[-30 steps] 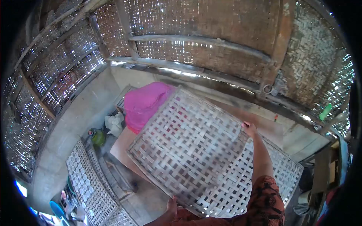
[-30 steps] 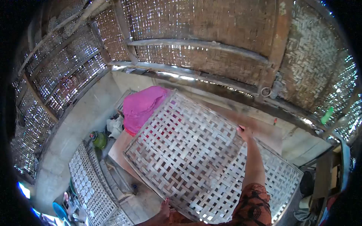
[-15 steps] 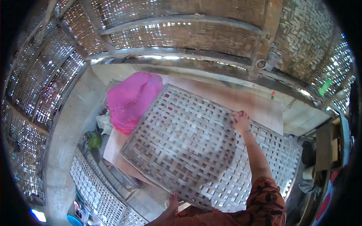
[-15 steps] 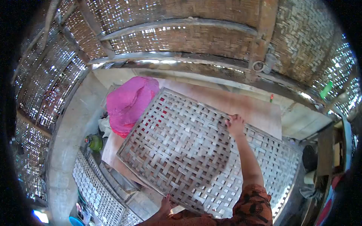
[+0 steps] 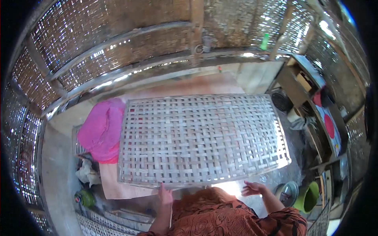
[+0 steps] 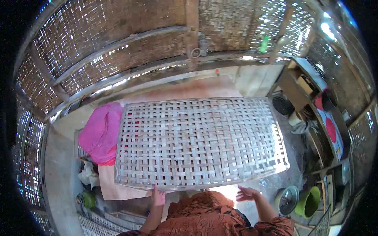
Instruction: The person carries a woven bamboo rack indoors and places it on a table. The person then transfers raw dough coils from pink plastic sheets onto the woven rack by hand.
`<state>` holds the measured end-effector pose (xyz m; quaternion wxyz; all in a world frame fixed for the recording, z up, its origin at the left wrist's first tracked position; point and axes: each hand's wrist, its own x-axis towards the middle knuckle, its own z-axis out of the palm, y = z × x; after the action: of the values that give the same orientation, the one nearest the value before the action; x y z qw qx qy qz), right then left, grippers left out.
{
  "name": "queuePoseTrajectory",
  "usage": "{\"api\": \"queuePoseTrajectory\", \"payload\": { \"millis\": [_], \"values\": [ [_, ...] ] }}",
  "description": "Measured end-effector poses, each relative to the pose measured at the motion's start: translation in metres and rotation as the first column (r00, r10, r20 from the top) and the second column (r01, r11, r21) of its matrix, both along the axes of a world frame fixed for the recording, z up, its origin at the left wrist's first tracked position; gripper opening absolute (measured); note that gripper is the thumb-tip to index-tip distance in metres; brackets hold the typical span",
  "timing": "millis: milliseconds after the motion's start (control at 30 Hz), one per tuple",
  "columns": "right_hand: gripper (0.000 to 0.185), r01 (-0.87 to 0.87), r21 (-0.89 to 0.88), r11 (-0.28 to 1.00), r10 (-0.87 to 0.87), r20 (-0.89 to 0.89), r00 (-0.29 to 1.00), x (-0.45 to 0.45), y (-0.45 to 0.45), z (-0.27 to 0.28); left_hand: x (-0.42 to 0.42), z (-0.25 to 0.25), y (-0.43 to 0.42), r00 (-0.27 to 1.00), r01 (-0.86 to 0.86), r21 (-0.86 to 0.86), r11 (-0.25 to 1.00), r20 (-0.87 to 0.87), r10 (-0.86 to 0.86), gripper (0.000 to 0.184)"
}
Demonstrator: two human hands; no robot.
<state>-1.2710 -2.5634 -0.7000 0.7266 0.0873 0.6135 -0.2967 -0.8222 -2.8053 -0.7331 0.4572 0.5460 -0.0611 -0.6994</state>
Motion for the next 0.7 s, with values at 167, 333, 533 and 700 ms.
{"api": "queuePoseTrajectory", "payload": {
  "millis": [167, 333, 533, 700],
  "values": [
    [0.067, 0.771, -0.345, 0.536, -0.817, 0.018, 0.576, 0.034, -0.030, -0.001, -0.001, 0.046, -0.026, 0.988, 0.080, -0.060, 0.995, -0.126, -0.087, 0.045],
    [0.037, 0.825, -0.500, 0.265, -0.770, 0.406, 0.493, 0.010, -0.058, -0.013, 0.003, 0.103, -0.062, 0.961, 0.164, -0.330, 0.930, -0.158, -0.226, 0.040],
    [0.061, 0.620, -0.765, 0.176, -0.709, 0.339, 0.619, 0.013, -0.112, 0.112, -0.026, 0.150, -0.117, 0.948, 0.045, -0.532, 0.846, -0.244, -0.204, 0.038],
    [0.061, 0.588, -0.797, 0.136, -0.757, 0.299, 0.581, -0.017, -0.160, 0.127, -0.053, 0.137, -0.175, 0.920, 0.041, -0.537, 0.843, -0.308, -0.241, 0.046]
  ]
}}
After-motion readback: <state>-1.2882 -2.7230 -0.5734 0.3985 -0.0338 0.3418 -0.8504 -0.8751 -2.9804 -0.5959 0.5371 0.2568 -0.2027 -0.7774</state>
